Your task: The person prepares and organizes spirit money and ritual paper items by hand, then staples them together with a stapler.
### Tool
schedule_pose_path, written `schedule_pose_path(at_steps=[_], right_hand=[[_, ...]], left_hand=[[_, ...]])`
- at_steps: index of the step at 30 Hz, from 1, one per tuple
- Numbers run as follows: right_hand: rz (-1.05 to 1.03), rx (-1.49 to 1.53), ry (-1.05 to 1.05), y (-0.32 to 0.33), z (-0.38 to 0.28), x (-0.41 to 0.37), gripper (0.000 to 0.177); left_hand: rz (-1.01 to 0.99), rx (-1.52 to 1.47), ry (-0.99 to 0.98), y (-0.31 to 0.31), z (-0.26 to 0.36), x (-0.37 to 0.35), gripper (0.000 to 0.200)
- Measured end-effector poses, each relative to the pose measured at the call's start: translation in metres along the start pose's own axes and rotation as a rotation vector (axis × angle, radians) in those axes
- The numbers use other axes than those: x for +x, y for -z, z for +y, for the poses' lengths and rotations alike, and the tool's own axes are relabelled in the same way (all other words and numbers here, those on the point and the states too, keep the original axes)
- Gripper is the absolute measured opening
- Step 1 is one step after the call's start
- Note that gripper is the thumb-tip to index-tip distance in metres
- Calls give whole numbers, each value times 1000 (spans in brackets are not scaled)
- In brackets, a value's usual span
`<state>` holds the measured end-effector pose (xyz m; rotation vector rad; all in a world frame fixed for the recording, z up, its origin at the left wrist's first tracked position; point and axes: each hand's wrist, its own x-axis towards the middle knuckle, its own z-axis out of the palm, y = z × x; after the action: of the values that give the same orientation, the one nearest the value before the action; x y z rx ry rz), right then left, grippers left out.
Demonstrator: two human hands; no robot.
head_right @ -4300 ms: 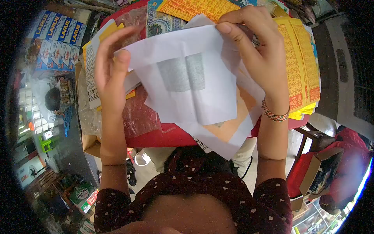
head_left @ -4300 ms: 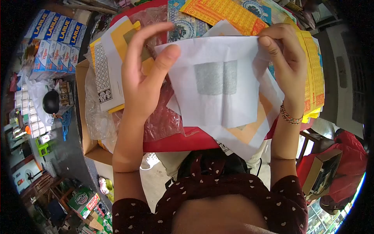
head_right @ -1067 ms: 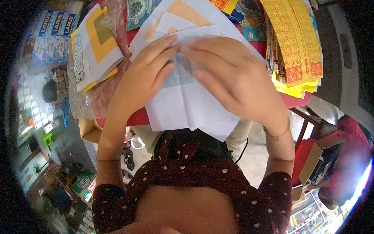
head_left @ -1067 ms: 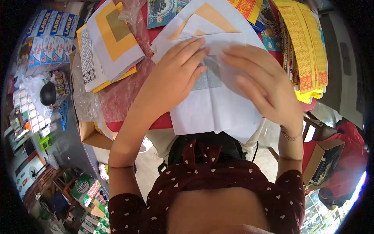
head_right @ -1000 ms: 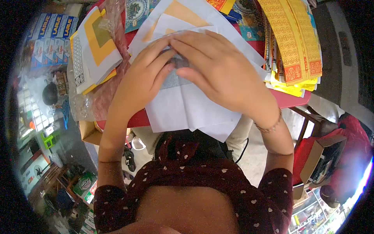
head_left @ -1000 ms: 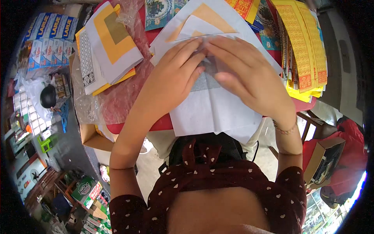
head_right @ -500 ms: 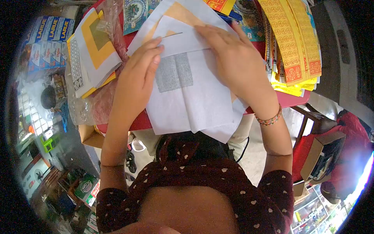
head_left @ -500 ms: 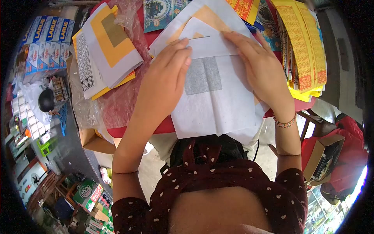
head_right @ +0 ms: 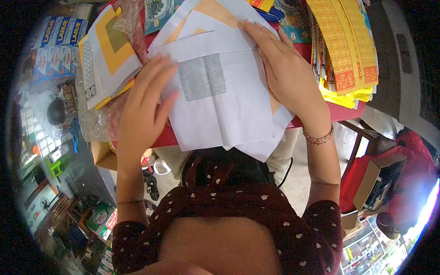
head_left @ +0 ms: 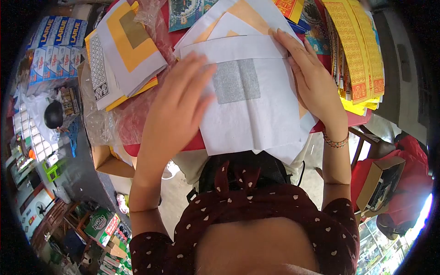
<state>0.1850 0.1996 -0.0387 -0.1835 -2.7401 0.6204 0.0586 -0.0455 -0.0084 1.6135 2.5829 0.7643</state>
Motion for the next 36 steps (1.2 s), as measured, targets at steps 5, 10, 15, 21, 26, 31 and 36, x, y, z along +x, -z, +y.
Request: schedule_pose_path(at_steps=[5, 10, 15, 21, 26, 31, 36], right_hand=[[-8, -28, 50, 0, 2, 1, 44], [-16, -85, 91, 5, -2, 2, 43], [-319, 324, 186, 38, -31, -7, 52], [-521, 401, 238, 45, -43, -27, 79], [-341, 163, 205, 38, -52, -40, 80], [-255, 257, 227, 36, -54, -45, 67], [-249, 270, 179, 48, -55, -39, 53]], left_hand=[[-381, -165, -151, 5, 29, -30, 57], [-432, -25, -180, -3, 28, -42, 60], [-423, -196, -132, 9, 25, -38, 49], [-220, -354, -6, 8, 19, -34, 41], [-127, -351, 46, 11, 18, -33, 42], [-108, -313, -6, 14, 21, -31, 44], [-143, -339, -40, 17, 24, -33, 42]])
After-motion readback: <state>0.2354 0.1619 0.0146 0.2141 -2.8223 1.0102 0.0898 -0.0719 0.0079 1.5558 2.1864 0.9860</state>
